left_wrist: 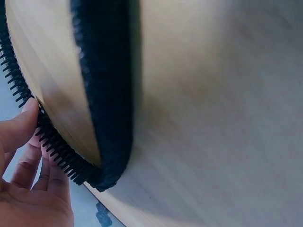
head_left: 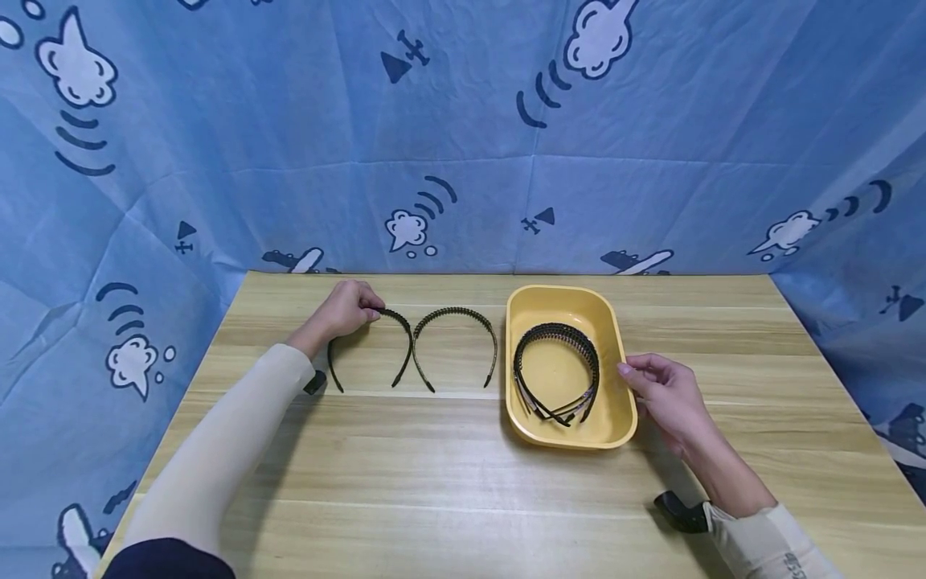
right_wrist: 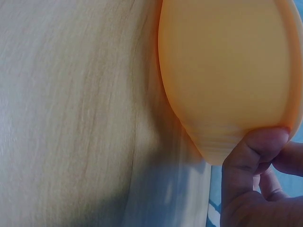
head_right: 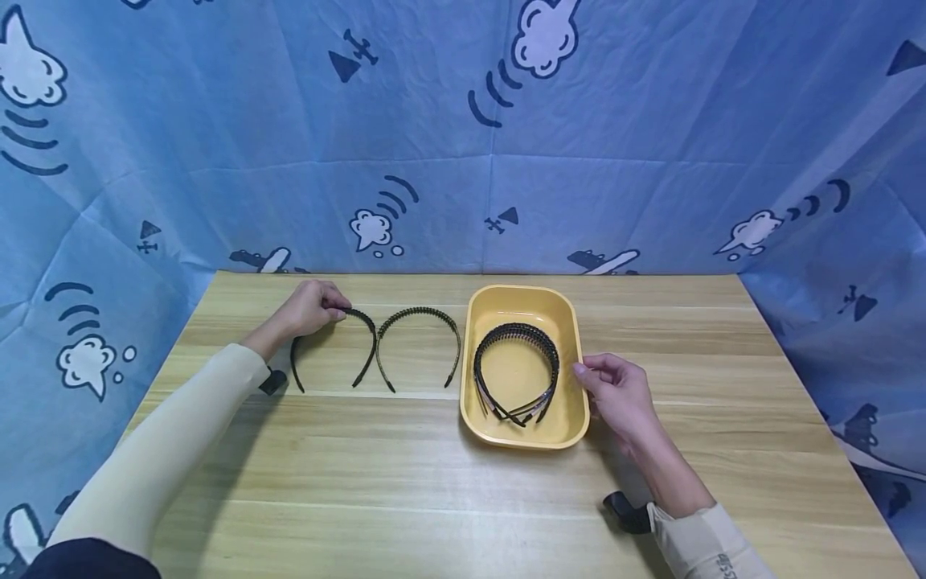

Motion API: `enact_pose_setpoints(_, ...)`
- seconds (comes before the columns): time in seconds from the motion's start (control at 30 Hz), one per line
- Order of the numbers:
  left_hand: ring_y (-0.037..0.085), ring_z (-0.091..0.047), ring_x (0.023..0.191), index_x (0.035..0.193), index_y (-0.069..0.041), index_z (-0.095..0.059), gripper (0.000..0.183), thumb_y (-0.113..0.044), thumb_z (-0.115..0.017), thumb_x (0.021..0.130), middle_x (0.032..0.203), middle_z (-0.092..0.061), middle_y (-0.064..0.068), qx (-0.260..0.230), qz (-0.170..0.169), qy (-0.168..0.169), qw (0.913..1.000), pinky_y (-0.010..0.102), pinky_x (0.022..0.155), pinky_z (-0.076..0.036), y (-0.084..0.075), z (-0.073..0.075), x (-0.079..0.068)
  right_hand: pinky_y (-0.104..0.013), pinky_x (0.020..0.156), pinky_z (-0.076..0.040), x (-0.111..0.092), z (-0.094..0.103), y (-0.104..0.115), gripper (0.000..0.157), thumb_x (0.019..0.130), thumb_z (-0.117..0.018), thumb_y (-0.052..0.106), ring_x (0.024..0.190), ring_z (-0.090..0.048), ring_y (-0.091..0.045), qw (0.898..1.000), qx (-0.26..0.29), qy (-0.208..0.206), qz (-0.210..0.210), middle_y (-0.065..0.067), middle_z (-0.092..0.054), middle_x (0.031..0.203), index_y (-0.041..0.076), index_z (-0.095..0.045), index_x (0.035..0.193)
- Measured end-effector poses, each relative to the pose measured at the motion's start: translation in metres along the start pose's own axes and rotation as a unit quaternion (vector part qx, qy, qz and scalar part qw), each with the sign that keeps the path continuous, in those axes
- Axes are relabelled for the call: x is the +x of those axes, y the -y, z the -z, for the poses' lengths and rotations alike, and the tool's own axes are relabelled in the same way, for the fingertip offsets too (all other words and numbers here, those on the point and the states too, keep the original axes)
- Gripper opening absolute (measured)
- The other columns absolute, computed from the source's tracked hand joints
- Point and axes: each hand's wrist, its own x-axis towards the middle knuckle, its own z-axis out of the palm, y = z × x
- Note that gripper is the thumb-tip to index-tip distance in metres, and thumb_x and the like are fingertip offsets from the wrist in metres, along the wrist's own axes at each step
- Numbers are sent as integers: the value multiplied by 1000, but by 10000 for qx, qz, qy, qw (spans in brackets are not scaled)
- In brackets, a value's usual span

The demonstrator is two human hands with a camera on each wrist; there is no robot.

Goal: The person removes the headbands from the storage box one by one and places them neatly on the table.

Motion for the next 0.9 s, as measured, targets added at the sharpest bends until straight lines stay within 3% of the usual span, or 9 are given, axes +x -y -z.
enact_pose_setpoints(0.37,24,-64,94,106,-1,-75,19,-4,-72,88,106,-70,13,-64,73,19,10000,38,84,-54,-1,0,0,-27,60,-59,0,1,-1,14,96,-64,16,75,-67,-6,10000,2,-43,-10,9,-68,81,5,-61,106)
enact_pose_setpoints(0.7,29,-65,104,115,0,-71,28,-4,-72,87,114,-69,17,-102,250,225,9994,42,94,-53,-4,3,0,-28,62,-60,0,1,-2,19,97,-63,18,77,-67,-7,9998,-199,-25,19,10,-69,83,3,-59,109)
enact_pose_setpoints(0.9,29,-64,103,117,0,-69,31,-2,-71,86,114,-69,17,-155,159,266,9994,42,94,-53,-9,4,2,-27,57,-58,0,1,-1,17,96,-65,18,74,-67,-7,10000,-76,-30,-10,9,-69,82,6,-61,106)
